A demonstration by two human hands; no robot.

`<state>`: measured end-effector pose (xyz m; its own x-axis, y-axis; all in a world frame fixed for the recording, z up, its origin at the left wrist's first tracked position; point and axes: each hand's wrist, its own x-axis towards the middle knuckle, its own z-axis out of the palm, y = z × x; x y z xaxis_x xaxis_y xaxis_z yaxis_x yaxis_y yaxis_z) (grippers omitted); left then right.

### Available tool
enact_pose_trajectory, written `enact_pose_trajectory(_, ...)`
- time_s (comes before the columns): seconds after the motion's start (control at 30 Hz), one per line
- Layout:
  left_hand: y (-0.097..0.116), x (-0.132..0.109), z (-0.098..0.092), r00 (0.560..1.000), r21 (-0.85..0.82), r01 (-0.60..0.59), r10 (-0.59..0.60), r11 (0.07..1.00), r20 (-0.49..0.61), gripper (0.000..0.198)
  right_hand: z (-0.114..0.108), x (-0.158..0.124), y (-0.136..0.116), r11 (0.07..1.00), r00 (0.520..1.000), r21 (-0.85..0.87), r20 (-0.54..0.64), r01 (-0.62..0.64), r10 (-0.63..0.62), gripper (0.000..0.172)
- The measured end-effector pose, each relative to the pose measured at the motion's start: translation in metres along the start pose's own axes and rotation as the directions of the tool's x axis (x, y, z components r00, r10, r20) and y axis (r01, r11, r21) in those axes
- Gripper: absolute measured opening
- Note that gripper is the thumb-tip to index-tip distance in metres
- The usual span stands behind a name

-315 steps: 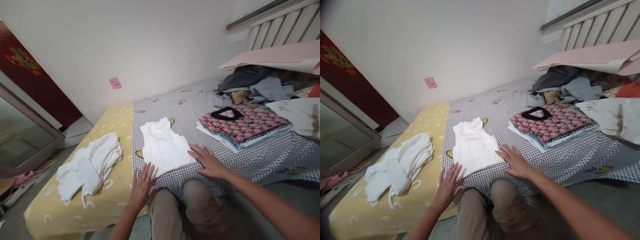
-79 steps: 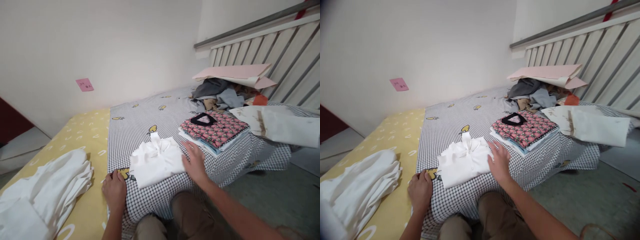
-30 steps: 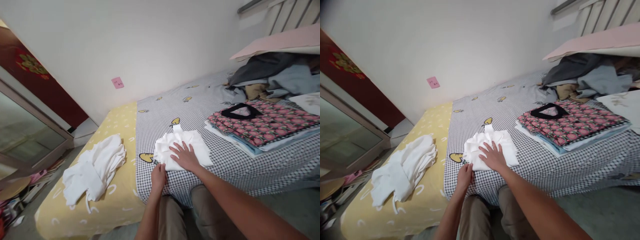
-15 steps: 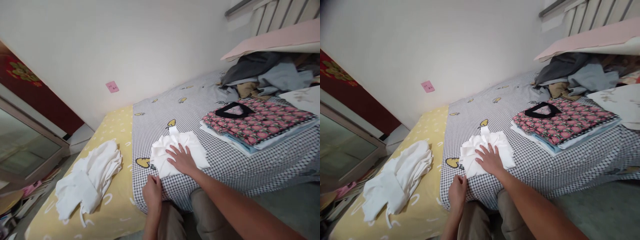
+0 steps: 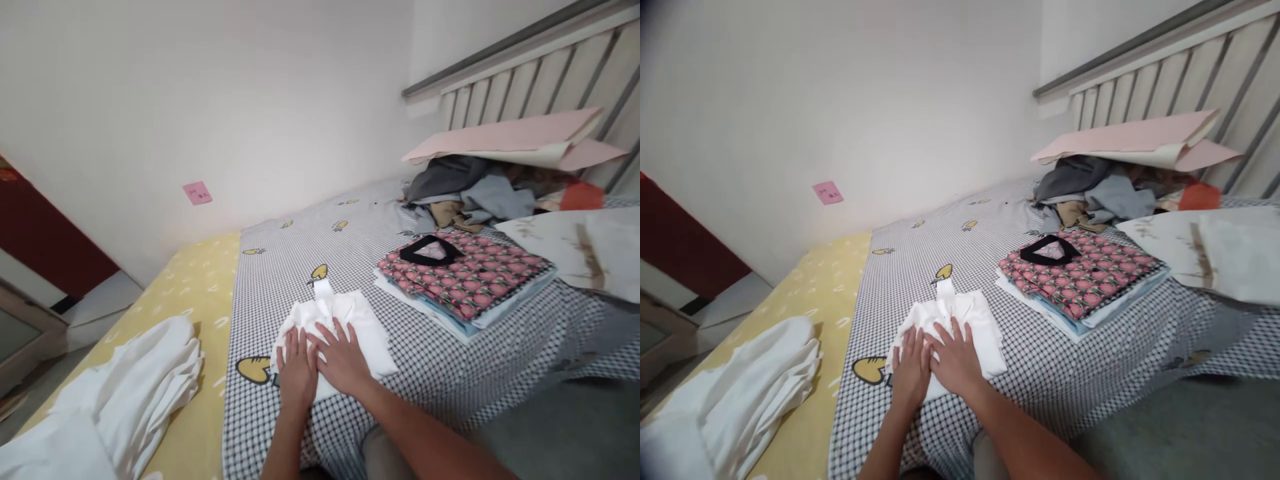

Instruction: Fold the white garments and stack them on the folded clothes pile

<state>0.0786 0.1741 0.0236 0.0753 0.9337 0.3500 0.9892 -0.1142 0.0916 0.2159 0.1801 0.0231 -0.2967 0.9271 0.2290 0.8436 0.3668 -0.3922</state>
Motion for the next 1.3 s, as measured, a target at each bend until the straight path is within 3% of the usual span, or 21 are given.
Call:
enact_pose_trajectory(0.13,-0.014,-0.003,0.025,0.998,-0.023,0.053,-0.053,0.998,0.023,0.055,-0.007,0.0,-0.002,1.0,1.0,0.029,0.012,0.005,-0.006,0.054)
enact_pose_trajectory(0.33,-0.015,0.0,0.026,0.998,-0.027,0.061,-0.061,0.998,0.003,0.056,-0.012,0.003,0.002,0.998,1.0,0.047,-0.007,-0.03,0.03,0.062)
enact_pose_trajectory(0.47,-0.008,0.0,0.02,0.995,-0.017,0.095,-0.094,0.995,0.024,0.057,-0.019,-0.008,0.028,0.997,0.989,-0.036,-0.13,-0.071,0.065,0.058)
enact_pose_trajectory(0.63,0.0,-0.001,0.015,0.993,0.026,0.112,-0.113,0.993,0.044,0.056,-0.026,-0.031,0.067,0.96,0.979,-0.202,-0.099,-0.195,0.178,0.052)
enact_pose_trajectory(0.8,0.001,-0.001,0.017,0.993,0.027,0.113,-0.114,0.993,0.029,0.054,-0.026,-0.039,0.083,0.96,0.99,-0.248,-0.084,-0.128,0.11,0.052)
enact_pose_trajectory(1.0,0.0,-0.002,0.023,0.993,-0.009,0.121,-0.121,0.993,-0.01,0.053,-0.032,-0.057,0.111,0.967,0.997,-0.252,-0.051,0.039,-0.053,0.051)
enact_pose_trajectory(1.07,0.0,-0.002,0.026,0.991,-0.026,0.124,-0.125,0.992,-0.037,0.053,-0.034,-0.063,0.122,0.974,0.997,-0.22,-0.053,0.048,-0.061,0.049)
enact_pose_trajectory(1.17,0.0,-0.003,0.031,0.99,-0.043,0.119,-0.122,0.992,-0.077,0.052,-0.043,-0.057,0.134,0.998,0.993,-0.047,-0.11,-0.043,0.038,0.047)
enact_pose_trajectory(1.3,0.0,-0.004,0.036,0.985,-0.042,0.113,-0.117,0.993,-0.125,0.051,-0.073,-0.006,0.126,0.972,0.933,0.204,-0.311,-0.118,0.178,0.05)
